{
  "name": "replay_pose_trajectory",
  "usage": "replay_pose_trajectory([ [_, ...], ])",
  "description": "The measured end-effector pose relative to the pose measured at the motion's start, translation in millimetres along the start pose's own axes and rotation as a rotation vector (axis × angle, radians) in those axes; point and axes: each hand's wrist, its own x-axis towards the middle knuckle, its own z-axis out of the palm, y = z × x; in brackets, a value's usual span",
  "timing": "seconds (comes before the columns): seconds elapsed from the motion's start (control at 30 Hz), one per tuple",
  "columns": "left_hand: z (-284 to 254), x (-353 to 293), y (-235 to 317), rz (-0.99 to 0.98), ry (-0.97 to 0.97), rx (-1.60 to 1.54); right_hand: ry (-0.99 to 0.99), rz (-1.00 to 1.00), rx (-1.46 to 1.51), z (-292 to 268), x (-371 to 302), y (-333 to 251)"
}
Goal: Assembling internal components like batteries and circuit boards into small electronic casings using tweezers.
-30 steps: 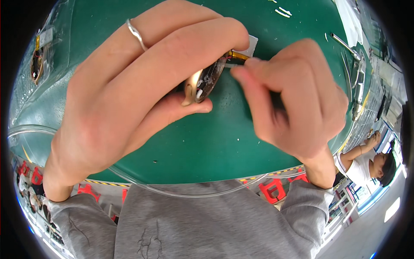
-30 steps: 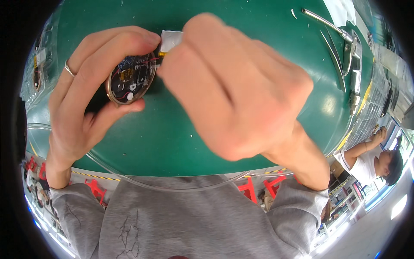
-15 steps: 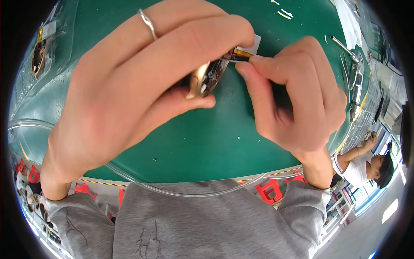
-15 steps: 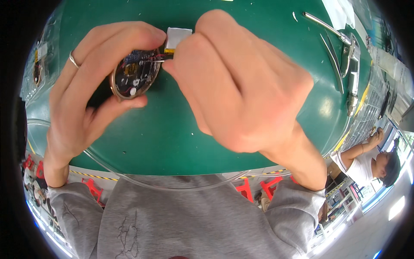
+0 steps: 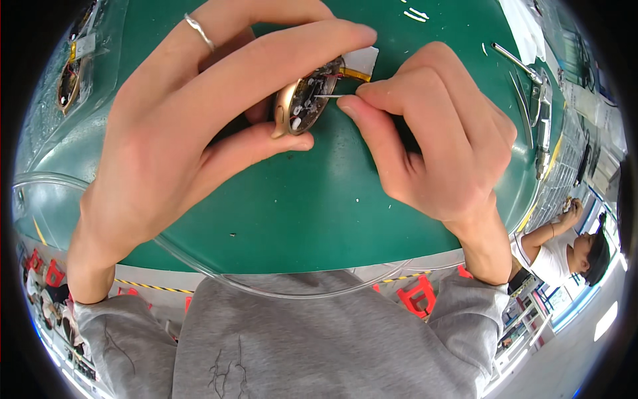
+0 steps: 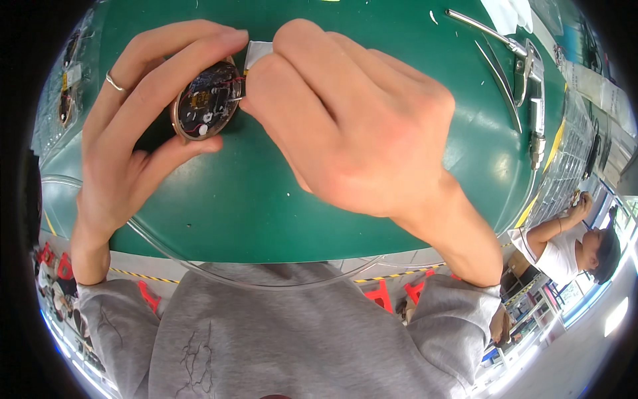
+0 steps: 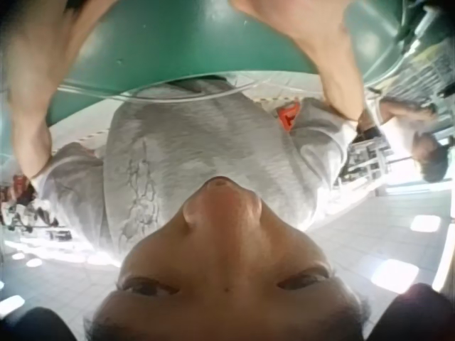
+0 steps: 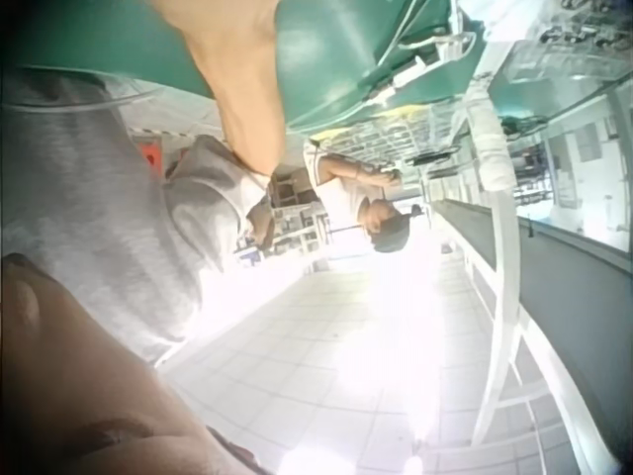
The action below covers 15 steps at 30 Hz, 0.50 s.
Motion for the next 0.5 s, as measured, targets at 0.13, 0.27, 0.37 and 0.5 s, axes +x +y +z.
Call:
replay_pose_trajectory([
  [0.13, -3, -1, 4, -0.078, -0.012, 0.024, 0.012, -0.022, 0.065, 0, 2, 2],
  [0.27, 0, -6, 8, -0.288, -0.052, -0.124, 0.023, -0.023, 0.112, 1, -2, 7],
  [0.37, 4, -6, 8, -0.199, 0.011, -0.049, 0.035, -0.051, 0.105, 0, -3, 7],
  [0.5, 10, -5, 7, -0.111, 0.066, -0.009, 0.030, -0.069, 0.057, -1, -1, 3],
])
